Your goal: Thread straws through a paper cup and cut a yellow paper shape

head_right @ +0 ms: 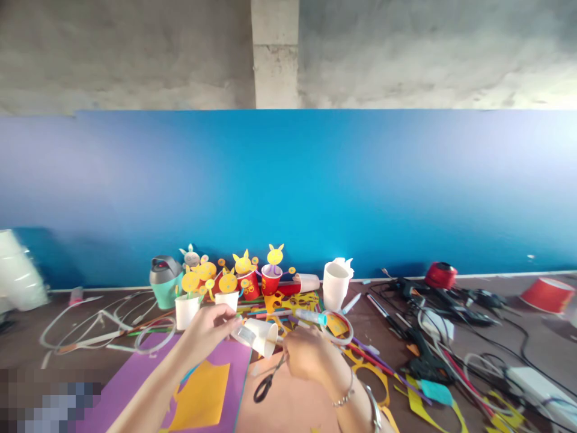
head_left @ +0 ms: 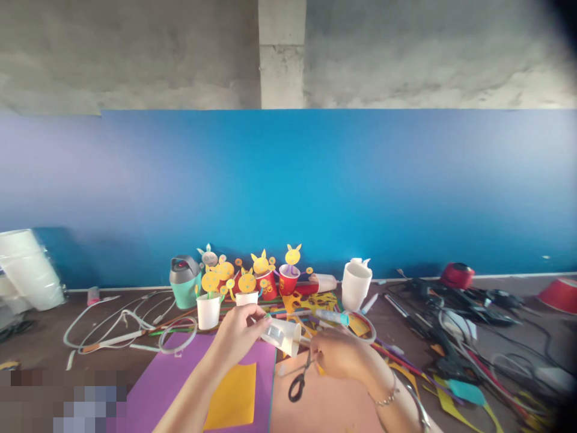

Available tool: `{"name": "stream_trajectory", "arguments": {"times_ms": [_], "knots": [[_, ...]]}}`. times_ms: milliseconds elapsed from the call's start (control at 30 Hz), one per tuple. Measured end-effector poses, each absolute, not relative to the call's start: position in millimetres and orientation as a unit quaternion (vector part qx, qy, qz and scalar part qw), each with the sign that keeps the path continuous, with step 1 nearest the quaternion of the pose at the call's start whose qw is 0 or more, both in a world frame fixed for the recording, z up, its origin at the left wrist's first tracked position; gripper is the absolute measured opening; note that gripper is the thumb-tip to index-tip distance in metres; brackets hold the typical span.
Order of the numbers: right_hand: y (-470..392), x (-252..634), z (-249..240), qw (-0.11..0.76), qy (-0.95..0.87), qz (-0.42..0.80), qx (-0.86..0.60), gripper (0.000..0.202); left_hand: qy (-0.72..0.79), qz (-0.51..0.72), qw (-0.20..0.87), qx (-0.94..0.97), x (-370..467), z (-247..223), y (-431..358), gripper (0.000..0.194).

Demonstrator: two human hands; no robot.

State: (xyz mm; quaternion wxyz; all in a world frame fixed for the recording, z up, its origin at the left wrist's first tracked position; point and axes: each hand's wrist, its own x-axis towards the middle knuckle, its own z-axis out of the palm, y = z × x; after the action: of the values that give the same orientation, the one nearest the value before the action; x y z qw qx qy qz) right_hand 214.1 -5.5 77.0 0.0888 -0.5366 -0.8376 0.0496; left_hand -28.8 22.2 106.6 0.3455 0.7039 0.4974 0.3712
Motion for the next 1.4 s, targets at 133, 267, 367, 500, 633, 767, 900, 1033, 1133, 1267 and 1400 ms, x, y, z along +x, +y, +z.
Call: {"name": "stream_trajectory", "arguments": {"times_ms": [133, 267, 367, 500, 633, 767, 900, 1033, 1133, 1267, 1400], "knots": [[-6.0, 213.8, 89.7, 0.094, -0.811, 0.092, -0.571, 0.041, 0.508, 0.378, 0.334, 0.698, -29.2, 109.0, 20.0, 0.026], [-10.0, 217.3, 98.9, 0.023, -0.813, 0.087, -0.576, 0.034, 0.505, 0.382, 0.357, 0.687, -30.1, 109.2, 19.8, 0.025], [-10.3, 225.2, 98.1, 0.02, -0.823, 0.103, -0.559, 0.029, 0.505, 0.392, 0.354, 0.683, -30.7, 106.6, 21.7, 0.024], [-6.0, 241.9, 90.7, 0.087, -0.834, 0.126, -0.53, 0.032, 0.502, 0.404, 0.353, 0.678, -31.6, 103.0, 24.3, 0.023], [-2.1, 257.2, 92.6, 0.139, -0.812, 0.13, -0.551, 0.026, 0.5, 0.396, 0.352, 0.684, -33.3, 102.1, 25.0, 0.022], [-5.7, 258.8, 110.5, 0.163, -0.833, 0.161, -0.503, 0.047, 0.498, 0.345, 0.346, 0.716, -34.4, 103.7, 23.5, 0.021], [-9.1, 248.1, 120.9, 0.182, -0.826, 0.169, -0.505, 0.04, 0.475, 0.303, 0.278, 0.778, -34.2, 109.0, 19.0, 0.015], [-9.6, 239.3, 119.6, 0.152, -0.829, 0.178, -0.507, 0.027, 0.442, 0.292, 0.266, 0.806, -32.7, 113.7, 14.6, 0.013], [-11.8, 233.9, 117.7, 0.141, -0.841, 0.187, -0.487, 0.019, 0.447, 0.294, 0.275, 0.799, -30.8, 114.2, 12.3, 0.009], [-16.1, 224.2, 116.9, 0.147, -0.857, 0.187, -0.458, 0.015, 0.463, 0.278, 0.294, 0.789, -27.5, 114.3, 8.4, 0.005], [-18.7, 216.4, 116.6, 0.151, -0.849, 0.198, -0.465, 0.013, 0.46, 0.271, 0.29, 0.794, -24.8, 116.0, 5.4, 0.005]]}}
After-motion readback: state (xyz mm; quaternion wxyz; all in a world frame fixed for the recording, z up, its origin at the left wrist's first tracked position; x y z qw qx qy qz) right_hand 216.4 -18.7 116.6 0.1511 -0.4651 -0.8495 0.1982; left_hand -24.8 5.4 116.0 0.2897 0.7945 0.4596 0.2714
